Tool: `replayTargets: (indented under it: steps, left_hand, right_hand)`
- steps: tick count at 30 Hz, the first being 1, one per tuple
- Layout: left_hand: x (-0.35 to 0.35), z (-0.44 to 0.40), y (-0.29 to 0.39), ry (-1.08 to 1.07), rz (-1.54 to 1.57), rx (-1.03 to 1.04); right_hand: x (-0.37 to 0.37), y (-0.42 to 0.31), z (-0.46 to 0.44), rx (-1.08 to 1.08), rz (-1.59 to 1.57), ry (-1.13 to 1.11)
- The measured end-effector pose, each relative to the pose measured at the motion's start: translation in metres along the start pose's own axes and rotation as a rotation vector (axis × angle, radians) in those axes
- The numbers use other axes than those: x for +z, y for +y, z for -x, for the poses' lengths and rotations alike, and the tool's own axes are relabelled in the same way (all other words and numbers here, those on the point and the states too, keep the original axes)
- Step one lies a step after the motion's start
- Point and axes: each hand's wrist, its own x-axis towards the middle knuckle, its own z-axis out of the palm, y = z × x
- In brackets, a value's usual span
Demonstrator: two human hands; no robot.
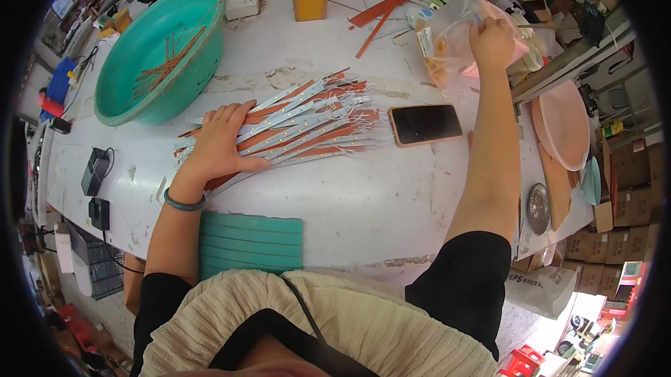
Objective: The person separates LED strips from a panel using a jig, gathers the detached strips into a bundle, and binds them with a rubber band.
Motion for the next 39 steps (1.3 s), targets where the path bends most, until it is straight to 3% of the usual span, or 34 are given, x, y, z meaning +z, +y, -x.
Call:
replayTargets:
  steps: [2, 5, 8, 11, 17, 20, 23, 26, 32, 39]
  left_hand:
    - [0.001, 0.002, 0.0, 0.002, 0.002, -0.006]
    - [0.004, 0.002, -0.003, 0.034, -0.002, 0.02]
    - [0.005, 0.002, -0.003, 0.03, -0.021, 0.008]
    - [0.003, 0.003, -0.002, 0.022, -0.003, 0.008]
    - [0.004, 0.003, -0.004, 0.021, 0.013, 0.012]
    - [0.004, 0.003, -0.004, 0.03, 0.007, 0.012]
    - [0.004, 0.003, -0.004, 0.027, 0.02, 0.012]
    - [0.005, 0.003, -0.005, 0.035, 0.011, 0.021]
    - [0.009, 0.003, -0.007, 0.101, -0.035, 0.056]
    - [0.005, 0.003, -0.003, 0.02, -0.012, -0.008]
  right_hand:
    - [-0.016, -0.014, 0.003, -0.069, 0.068, 0.105]
    - [0.036, -0.01, 0.008, -0.509, -0.381, 0.147]
    - [0.034, -0.037, 0.018, -0.341, -0.037, -0.437]
    - [0.049, -0.024, 0.019, -0.132, 0.008, -0.389]
    - [0.105, 0.017, 0.03, -0.066, 0.114, -0.583]
    - [0.104, 0.023, 0.041, -0.03, -0.056, -0.542]
    - [0.068, 0.0, 0.034, 0.119, 0.113, -0.549]
    - [0.051, -0.008, 0.037, -0.058, 0.105, -0.484]
    - [0.047, 0.009, 0.045, 0.137, -0.06, -0.273]
    - [0.032, 0.024, 0.056, 0.227, -0.178, -0.172]
